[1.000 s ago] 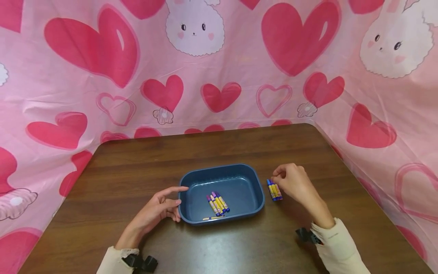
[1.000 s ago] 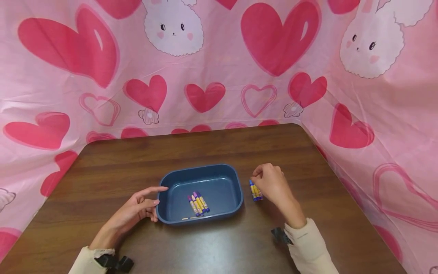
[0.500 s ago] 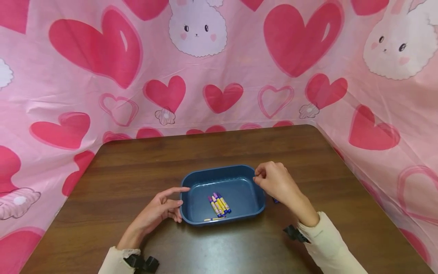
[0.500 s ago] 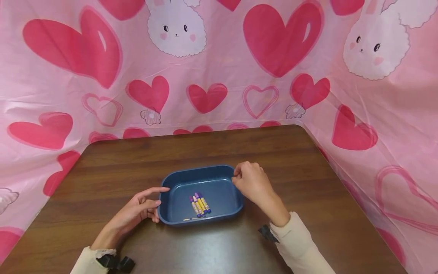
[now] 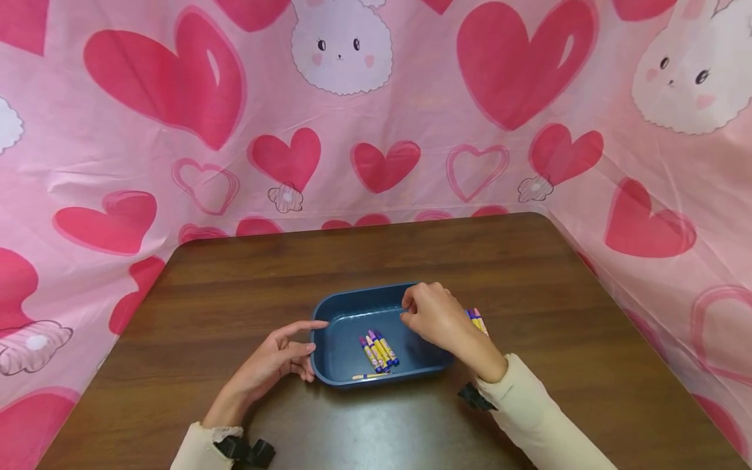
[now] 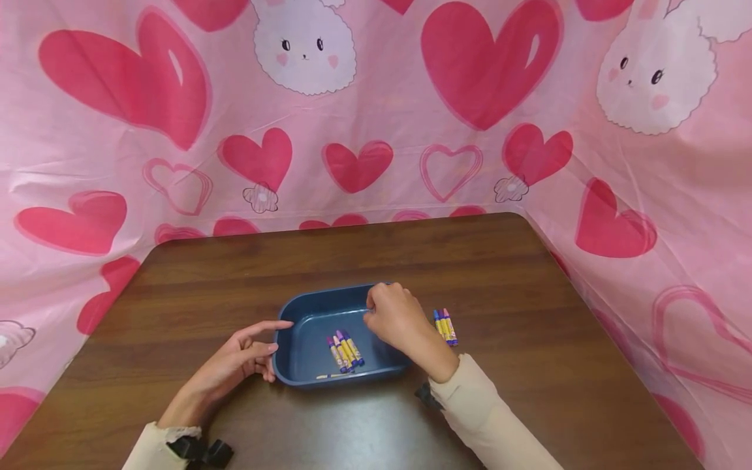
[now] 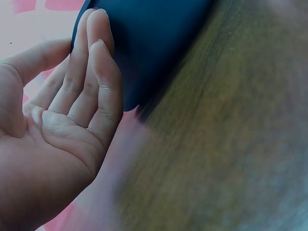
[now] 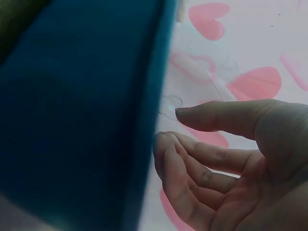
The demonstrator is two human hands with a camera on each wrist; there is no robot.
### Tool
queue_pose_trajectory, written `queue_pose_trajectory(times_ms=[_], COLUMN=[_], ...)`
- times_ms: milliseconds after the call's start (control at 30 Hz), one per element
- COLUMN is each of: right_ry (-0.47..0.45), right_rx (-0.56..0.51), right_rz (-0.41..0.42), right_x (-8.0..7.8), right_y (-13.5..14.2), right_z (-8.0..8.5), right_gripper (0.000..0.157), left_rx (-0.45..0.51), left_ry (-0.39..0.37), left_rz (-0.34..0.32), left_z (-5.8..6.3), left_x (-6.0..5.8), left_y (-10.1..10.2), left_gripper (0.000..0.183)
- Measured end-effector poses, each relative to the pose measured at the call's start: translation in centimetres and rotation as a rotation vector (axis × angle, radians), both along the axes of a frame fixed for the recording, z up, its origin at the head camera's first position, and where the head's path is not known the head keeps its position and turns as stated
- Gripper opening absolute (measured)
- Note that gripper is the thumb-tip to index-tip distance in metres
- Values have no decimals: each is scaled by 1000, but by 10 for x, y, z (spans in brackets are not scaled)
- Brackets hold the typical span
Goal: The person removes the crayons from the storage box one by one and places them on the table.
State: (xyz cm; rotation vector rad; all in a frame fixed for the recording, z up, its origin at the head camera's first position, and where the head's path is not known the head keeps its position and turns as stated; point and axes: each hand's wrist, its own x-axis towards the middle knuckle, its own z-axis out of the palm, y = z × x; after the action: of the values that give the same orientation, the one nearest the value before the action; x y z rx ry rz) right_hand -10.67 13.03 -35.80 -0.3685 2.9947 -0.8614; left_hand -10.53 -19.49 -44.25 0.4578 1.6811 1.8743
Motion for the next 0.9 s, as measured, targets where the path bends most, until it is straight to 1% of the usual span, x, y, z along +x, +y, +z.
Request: queue_pose_trajectory(times_ms=[133, 300, 400, 500, 567, 633, 733, 800, 900], right_ry=[-19, -70, -93, -90, -89, -80, -98, -111, -116], right_rx=[21, 6, -2, 11, 19, 31, 35, 44, 46], right_rz=[33, 73, 102, 129, 143, 151, 158, 155, 146], right_x=[0, 0, -1, -2, -3, -3, -3, -2, -2], right_y=[-9, -15, -17, -20, -21, -23, -26, -26, -27], right_z=[-7, -16, -23, -29, -34, -39, -44, -47, -48], right_gripper=[15, 15, 12, 8, 11, 18, 28, 32, 33], left_rx=[9, 14, 11, 12, 11, 11, 14, 17, 16], left_ry=[-7, -3, -3, -3, -4, -4, 4, 11, 20], left_rz=[-2, -7, -6, -4, -2, 0, -3, -10, -18], left_z=[-1, -1, 0, 0, 0, 0, 0, 0, 1], left_x=[1, 1, 0, 1, 1, 1, 1, 0, 0], left_y=[0, 1, 1, 1, 0, 0, 0, 1, 1], left_gripper=[49, 49, 49, 49, 49, 49, 49, 50, 50])
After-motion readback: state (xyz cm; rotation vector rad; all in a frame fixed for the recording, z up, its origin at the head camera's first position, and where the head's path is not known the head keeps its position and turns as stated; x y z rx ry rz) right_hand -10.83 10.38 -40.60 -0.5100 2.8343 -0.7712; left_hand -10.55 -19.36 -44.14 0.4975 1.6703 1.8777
